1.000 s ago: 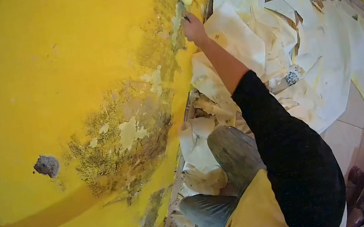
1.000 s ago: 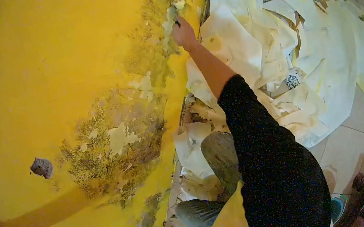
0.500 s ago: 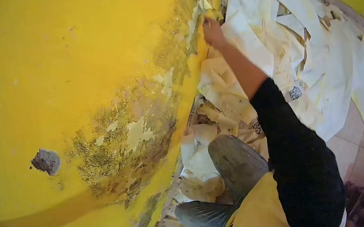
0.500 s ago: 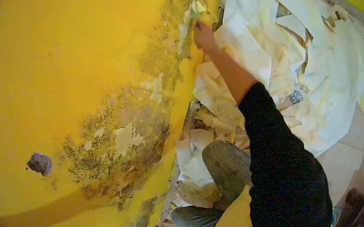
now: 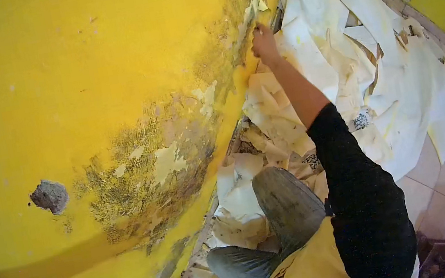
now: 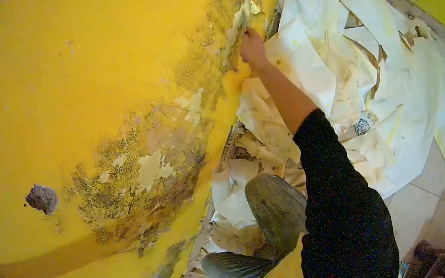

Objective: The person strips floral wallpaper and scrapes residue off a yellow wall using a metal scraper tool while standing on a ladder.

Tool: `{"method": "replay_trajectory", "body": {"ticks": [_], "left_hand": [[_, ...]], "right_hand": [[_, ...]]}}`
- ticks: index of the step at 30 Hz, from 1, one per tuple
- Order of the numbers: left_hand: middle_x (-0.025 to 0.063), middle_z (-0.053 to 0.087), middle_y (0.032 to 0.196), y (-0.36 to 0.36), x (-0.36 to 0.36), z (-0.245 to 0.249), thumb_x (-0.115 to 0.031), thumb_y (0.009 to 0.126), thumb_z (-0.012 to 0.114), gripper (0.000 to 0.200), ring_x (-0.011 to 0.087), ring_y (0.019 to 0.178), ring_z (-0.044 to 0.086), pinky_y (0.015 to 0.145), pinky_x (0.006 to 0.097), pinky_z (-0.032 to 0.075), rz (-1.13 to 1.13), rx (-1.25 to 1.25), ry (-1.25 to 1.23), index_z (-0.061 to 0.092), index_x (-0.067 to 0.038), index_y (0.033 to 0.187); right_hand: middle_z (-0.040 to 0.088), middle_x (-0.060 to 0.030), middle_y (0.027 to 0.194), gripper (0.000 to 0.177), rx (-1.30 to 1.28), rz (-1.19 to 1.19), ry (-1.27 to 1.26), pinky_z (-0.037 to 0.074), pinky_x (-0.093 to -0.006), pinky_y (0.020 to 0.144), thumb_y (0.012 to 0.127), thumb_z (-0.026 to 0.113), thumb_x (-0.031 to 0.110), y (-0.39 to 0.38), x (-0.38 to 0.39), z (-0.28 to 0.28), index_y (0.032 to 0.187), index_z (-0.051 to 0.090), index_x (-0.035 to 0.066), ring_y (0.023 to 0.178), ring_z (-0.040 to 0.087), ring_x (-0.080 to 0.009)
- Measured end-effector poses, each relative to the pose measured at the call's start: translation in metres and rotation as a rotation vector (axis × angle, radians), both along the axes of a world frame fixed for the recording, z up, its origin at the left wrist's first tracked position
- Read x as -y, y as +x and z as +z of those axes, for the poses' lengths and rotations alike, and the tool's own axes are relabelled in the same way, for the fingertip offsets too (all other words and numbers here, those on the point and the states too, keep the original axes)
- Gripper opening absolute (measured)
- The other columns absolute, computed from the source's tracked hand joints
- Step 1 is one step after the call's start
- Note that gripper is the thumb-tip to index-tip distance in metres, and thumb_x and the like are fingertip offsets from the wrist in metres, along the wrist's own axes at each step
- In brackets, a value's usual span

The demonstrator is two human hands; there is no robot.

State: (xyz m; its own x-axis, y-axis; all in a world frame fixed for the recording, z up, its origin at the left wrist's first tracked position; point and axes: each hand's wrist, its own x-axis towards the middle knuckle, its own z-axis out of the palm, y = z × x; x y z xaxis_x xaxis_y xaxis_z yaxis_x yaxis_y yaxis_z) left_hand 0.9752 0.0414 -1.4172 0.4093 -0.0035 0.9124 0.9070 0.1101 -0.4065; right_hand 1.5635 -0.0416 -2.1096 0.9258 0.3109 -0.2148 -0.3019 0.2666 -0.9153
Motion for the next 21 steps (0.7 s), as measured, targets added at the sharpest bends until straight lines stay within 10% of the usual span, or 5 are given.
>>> {"method": "replay_trajectory", "body": {"ticks": [5,11,16,21], "left_hand": [[0.0252,0.015,0.158,0.006,0.005,0.001,-0.065,0.097,0.021,0.087,0.0365,0.147,0.015,0.119,0.0455,0.014,0.007,0.037,-0.016,0.018,0.002,0.152],[0.0256,0.015,0.158,0.011,0.010,-0.008,-0.061,0.099,0.024,0.083,0.0373,0.147,0.016,0.119,0.0457,0.016,0.018,0.044,-0.031,0.018,0.002,0.152],[0.0257,0.016,0.158,0.009,0.004,0.002,-0.059,0.099,0.024,0.081,0.0378,0.147,0.015,0.119,0.0466,0.016,0.023,0.051,-0.025,0.018,0.002,0.152],[0.0261,0.017,0.157,-0.008,-0.003,0.012,-0.057,0.100,0.024,0.080,0.0386,0.146,0.015,0.119,0.0467,0.016,0.021,-0.003,-0.028,0.018,0.004,0.152]], "right_hand": [[0.038,-0.0039,0.054,0.012,-0.029,0.156,0.066,0.028,-0.0308,0.035,0.097,0.039,0.021,0.116,0.001,-0.018,0.097,0.048,0.013,0.038,0.038,-0.0165],[0.040,-0.0050,0.054,0.019,0.263,0.063,-0.225,0.029,-0.0323,0.035,0.094,0.038,0.017,0.110,-0.015,-0.025,0.105,0.053,0.013,0.038,0.038,-0.0177],[0.035,-0.0022,0.055,0.017,0.096,0.033,0.026,0.031,-0.0305,0.037,0.098,0.044,0.020,0.074,-0.007,0.010,0.108,0.055,0.012,0.037,0.036,-0.0158],[0.036,-0.0005,0.055,0.047,0.185,0.089,0.046,0.028,-0.0288,0.037,0.097,0.045,0.018,0.079,-0.011,-0.011,0.144,0.040,0.014,0.041,0.036,-0.0127]]}}
